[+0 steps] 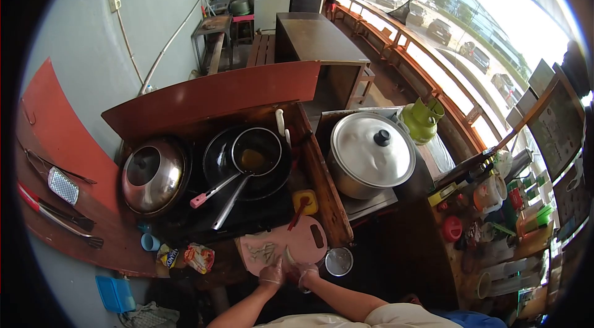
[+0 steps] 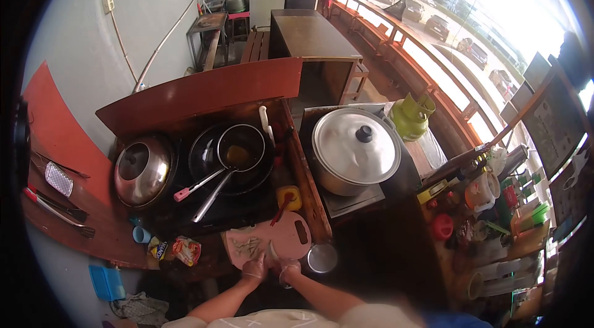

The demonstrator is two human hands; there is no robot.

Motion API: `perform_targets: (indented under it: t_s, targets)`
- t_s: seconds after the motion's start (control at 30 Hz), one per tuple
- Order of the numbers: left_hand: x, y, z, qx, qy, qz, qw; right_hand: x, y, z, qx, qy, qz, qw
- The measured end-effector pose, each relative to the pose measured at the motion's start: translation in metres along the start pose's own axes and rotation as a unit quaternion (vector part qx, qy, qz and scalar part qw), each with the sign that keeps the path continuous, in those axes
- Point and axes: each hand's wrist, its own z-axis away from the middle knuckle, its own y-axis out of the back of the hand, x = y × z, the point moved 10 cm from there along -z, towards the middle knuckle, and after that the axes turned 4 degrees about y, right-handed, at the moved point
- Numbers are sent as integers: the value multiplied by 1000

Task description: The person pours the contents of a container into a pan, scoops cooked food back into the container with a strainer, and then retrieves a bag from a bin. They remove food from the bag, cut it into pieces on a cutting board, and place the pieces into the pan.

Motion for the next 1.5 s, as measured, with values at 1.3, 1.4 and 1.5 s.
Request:
perform_targets:
  t_s: [1.3, 1.4, 1.5]
  targets:
    - [20, -8, -17, 33, -61, -38, 997, -84, -52, 65, 37, -111, 24, 993]
    - [25, 4, -5, 72, -76, 4, 994, -85, -52, 66, 29, -114, 11, 993]
    - [26, -1, 5, 88, -99, 4, 991, -81, -54, 61, 1, -117, 15, 993]
